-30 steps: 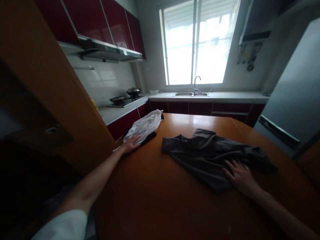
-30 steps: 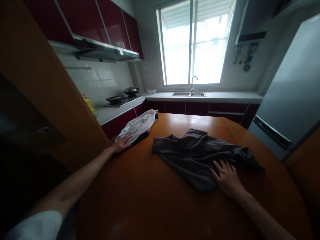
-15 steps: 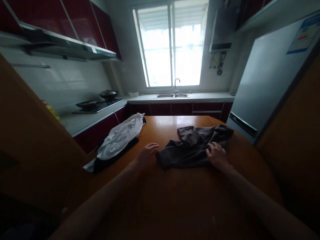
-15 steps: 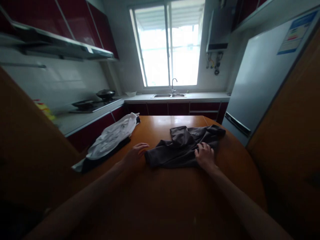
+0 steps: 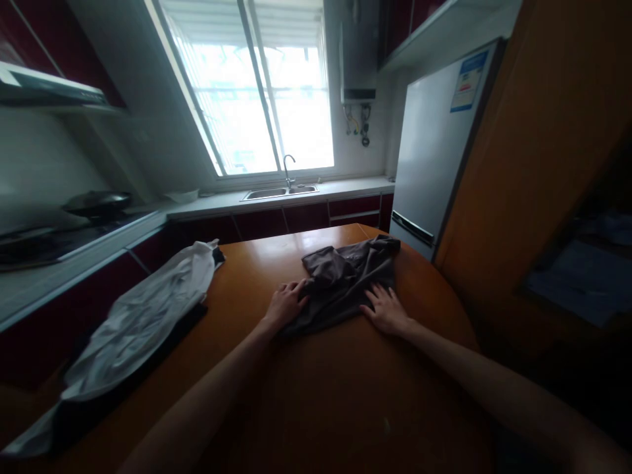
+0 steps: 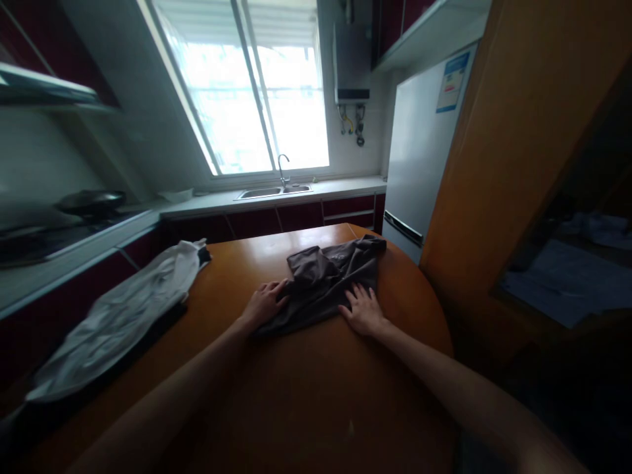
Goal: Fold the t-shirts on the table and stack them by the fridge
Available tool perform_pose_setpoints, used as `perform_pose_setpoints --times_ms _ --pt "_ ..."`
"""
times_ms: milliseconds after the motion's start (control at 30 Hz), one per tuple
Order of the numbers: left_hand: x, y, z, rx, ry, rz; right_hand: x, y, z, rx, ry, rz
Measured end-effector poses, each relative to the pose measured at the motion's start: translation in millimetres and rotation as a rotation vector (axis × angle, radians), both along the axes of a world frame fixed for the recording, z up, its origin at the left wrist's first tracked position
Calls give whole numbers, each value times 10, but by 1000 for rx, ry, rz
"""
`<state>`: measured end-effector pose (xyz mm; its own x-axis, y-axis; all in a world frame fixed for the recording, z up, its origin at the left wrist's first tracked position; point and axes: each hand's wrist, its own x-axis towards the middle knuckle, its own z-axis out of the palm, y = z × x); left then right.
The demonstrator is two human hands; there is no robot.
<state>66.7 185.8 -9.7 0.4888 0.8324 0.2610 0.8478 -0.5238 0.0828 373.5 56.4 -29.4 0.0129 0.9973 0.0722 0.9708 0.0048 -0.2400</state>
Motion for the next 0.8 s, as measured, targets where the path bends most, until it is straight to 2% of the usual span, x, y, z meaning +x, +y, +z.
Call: perform_pose_setpoints --times_ms 100,200,300,367,567,700,800 --pt "155 136 68 -92 -91 178 261 416 108 -37 -21 56" --pt "279 339 226 -247 -260 327 518 858 251 -70 -96 56" --pt "294 525 372 -351 -331 377 673 1155 311 -47 -111 -7" --pt "241 581 425 -442 -383 375 706 1240 284 -23 -93 -24" --pt "-147 452 466 -703 -545 363 755 1123 172 80 -49 53" --pt "-544 257 474 -797 -606 408 1012 912 301 264 -16 174" --pt "-830 100 468 -971 -545 372 1248 711 420 392 49 227"
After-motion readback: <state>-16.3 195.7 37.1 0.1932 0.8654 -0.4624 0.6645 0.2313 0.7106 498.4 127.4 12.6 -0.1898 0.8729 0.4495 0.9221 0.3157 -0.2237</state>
